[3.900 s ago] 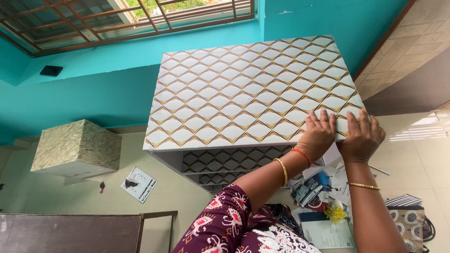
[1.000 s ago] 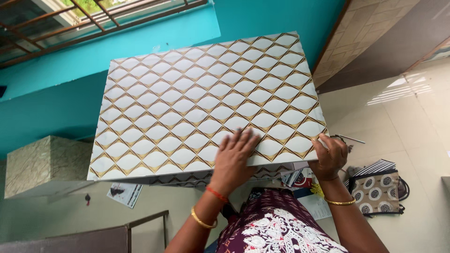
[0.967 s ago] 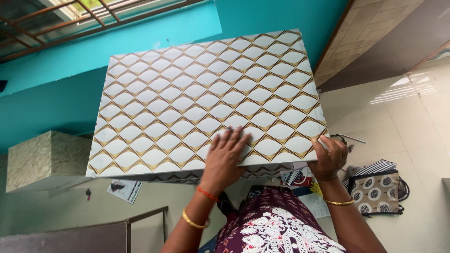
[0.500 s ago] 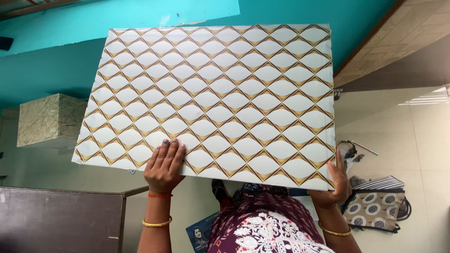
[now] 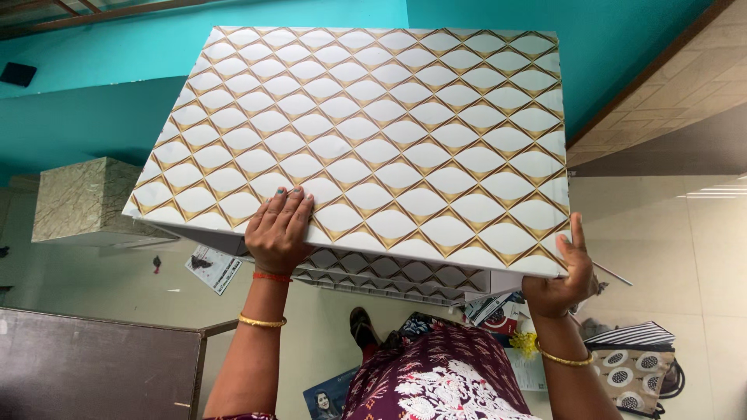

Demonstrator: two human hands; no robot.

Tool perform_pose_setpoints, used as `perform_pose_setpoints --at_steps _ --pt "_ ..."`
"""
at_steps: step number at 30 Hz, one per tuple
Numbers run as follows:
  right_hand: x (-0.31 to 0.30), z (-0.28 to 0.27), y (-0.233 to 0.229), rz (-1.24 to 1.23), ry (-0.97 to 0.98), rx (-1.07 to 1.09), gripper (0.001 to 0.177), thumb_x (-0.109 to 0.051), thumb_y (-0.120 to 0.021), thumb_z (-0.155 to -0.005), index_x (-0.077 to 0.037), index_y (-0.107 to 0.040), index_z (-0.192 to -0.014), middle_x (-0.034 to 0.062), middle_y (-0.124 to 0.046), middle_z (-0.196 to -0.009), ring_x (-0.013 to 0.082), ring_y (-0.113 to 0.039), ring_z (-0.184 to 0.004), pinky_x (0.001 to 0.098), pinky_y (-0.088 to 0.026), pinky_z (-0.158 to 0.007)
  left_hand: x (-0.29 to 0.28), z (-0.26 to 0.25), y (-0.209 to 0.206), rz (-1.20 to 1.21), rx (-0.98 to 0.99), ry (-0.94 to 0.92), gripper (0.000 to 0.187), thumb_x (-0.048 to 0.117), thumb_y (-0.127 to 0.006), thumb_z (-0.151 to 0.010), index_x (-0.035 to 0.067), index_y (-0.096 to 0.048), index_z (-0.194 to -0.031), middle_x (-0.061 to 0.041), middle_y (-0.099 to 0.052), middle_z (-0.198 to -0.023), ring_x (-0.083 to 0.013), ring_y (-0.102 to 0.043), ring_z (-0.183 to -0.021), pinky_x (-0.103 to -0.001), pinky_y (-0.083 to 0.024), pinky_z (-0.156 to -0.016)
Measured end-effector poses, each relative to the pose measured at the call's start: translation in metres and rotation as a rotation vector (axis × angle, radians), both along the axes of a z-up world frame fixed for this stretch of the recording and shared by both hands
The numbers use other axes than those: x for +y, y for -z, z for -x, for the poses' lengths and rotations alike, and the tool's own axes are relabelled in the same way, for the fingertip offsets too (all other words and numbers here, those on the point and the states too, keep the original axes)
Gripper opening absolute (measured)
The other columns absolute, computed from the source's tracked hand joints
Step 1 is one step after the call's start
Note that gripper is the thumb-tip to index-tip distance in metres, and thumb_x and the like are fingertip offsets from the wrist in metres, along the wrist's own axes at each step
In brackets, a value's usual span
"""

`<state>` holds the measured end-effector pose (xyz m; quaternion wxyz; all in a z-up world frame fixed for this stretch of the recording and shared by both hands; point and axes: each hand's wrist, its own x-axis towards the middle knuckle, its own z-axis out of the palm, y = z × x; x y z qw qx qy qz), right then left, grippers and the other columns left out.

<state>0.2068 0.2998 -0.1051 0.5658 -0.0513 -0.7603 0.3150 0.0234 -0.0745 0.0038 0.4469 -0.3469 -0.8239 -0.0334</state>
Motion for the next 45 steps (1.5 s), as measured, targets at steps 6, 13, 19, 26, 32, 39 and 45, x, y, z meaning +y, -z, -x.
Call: perform_pose_setpoints --at_steps 6,13,19,26,32,39,45 --pt "0.005 0.004 0.007 -0.037 -0.021 0.058 0.029 -0.019 -0.068 -0.109 0.004 -0.054 -0.119 0.0327 -0.068 -0.131 0.0412 -0.064 -0.137 0.0453 -0.059 -0.107 -0.003 0.000 0.005 -0.014 0.058 0.017 0.014 0.016 -0.068 -0.102 0.016 -0.080 -0.108 -0.004 -0.079 -0.113 -0.0238 -0.076 -0.110 -0.036 -0.058 -0.094" --pt "0.002 0.004 0.007 -0.065 0.049 0.063 0.028 -0.019 -0.070 -0.107 0.003 -0.055 -0.117 0.0321 -0.069 -0.129 0.0425 -0.066 -0.134 0.0454 -0.059 -0.107 -0.007 0.003 0.012 -0.023 0.068 0.030 0.015 0.023 -0.068 -0.100 0.017 -0.079 -0.109 -0.005 -0.079 -0.113 -0.0245 -0.075 -0.109 -0.038 -0.058 -0.095" --pt "0.004 0.005 0.009 -0.043 0.038 0.065 0.027 -0.020 -0.067 -0.109 0.002 -0.055 -0.118 0.0347 -0.066 -0.135 0.0419 -0.068 -0.132 0.0435 -0.060 -0.106 -0.009 0.007 0.019 -0.042 0.068 0.054 0.016 0.021 -0.066 -0.099 0.017 -0.079 -0.106 -0.006 -0.079 -0.112 -0.0246 -0.075 -0.110 -0.039 -0.057 -0.096" --pt "0.009 0.008 0.017 -0.056 0.016 0.090 0.025 -0.018 -0.065 -0.111 0.003 -0.055 -0.119 0.0333 -0.067 -0.137 0.0426 -0.069 -0.133 0.0454 -0.059 -0.109 -0.011 0.009 0.025 -0.072 0.058 0.059 0.016 0.014 -0.065 -0.101 0.016 -0.080 -0.108 -0.005 -0.080 -0.114 -0.0245 -0.076 -0.111 -0.039 -0.057 -0.098" --pt "0.018 0.014 0.026 -0.073 -0.017 0.106 0.026 -0.021 -0.065 -0.111 0.002 -0.053 -0.117 0.0335 -0.064 -0.141 0.0400 -0.071 -0.130 0.0450 -0.061 -0.109 -0.013 0.028 0.040 -0.067 0.081 0.065 0.013 0.018 -0.067 -0.106 0.020 -0.079 -0.109 -0.002 -0.080 -0.113 -0.0214 -0.077 -0.110 -0.037 -0.056 -0.100" --pt "0.016 0.010 0.025 -0.046 -0.014 0.099 0.036 -0.034 -0.065 -0.109 -0.001 -0.053 -0.114 0.0328 -0.061 -0.141 0.0367 -0.075 -0.125 0.0417 -0.064 -0.103 -0.015 0.024 0.039 -0.062 0.094 0.086 0.023 0.036 -0.066 -0.102 0.019 -0.080 -0.110 -0.004 -0.081 -0.114 -0.0224 -0.076 -0.111 -0.038 -0.055 -0.099" --pt "0.015 0.008 0.022 -0.020 -0.033 0.057 0.040 -0.036 -0.065 -0.105 0.001 -0.054 -0.115 0.0329 -0.062 -0.139 0.0351 -0.078 -0.118 0.0400 -0.065 -0.097 -0.016 0.018 0.034 -0.043 0.075 0.082 0.025 0.028 -0.063 -0.098 0.015 -0.080 -0.112 -0.005 -0.080 -0.117 -0.0265 -0.074 -0.114 -0.040 -0.053 -0.099"
